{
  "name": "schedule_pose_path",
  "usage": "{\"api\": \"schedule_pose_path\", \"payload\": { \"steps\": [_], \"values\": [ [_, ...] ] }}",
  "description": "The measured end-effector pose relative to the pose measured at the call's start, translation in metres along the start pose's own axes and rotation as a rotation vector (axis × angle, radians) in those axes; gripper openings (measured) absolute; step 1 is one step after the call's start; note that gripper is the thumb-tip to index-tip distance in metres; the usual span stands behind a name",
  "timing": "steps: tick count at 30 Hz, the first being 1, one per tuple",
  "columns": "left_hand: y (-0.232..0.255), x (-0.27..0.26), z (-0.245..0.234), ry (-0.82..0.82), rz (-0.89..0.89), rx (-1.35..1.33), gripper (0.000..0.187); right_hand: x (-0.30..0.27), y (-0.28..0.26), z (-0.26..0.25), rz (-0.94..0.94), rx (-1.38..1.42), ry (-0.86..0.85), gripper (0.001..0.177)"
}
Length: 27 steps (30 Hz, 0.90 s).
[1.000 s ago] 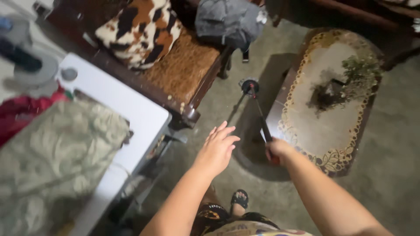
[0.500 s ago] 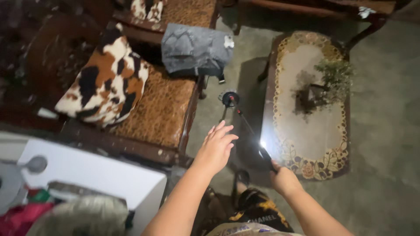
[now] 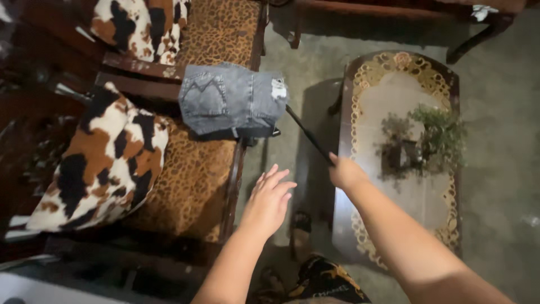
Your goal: The person assembles a magnetic sweeper and then uses it to sweep the floor by pushing and pulling it across the concrete surface.
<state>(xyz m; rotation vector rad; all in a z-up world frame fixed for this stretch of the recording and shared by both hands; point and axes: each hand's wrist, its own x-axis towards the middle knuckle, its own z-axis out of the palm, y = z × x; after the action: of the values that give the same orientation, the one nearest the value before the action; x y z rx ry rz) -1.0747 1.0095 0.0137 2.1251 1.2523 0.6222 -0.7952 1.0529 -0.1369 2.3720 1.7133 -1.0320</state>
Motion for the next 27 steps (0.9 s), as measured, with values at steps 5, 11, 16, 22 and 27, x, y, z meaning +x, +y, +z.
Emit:
{"api": "schedule_pose_path", "payload": {
  "steps": [5, 11, 16, 22, 27],
  "values": [
    [-0.014, 0.041, 0.004, 0.008, -0.062, -0.009, 0.024, 0.102, -0.052, -0.048, -0.003, 0.005, 0.003, 0.056],
    [-0.033, 0.066, 0.01, -0.061, -0.091, -0.016, 0.022, 0.134, -0.058, -0.056, 0.052, 0.006, -0.065, 0.059],
    [-0.037, 0.076, -0.001, -0.093, -0.168, -0.076, 0.023, 0.011, 0.016, -0.031, 0.001, 0.075, -0.082, 0.062],
    [-0.047, 0.078, -0.008, -0.08, -0.156, -0.077, 0.024, -0.088, 0.019, -0.032, 0.261, -0.064, -0.227, 0.059],
    [-0.056, 0.085, -0.005, -0.059, -0.154, -0.043, 0.026, 0.042, 0.006, -0.006, 0.003, -0.116, -0.05, 0.059]
  ]
}}
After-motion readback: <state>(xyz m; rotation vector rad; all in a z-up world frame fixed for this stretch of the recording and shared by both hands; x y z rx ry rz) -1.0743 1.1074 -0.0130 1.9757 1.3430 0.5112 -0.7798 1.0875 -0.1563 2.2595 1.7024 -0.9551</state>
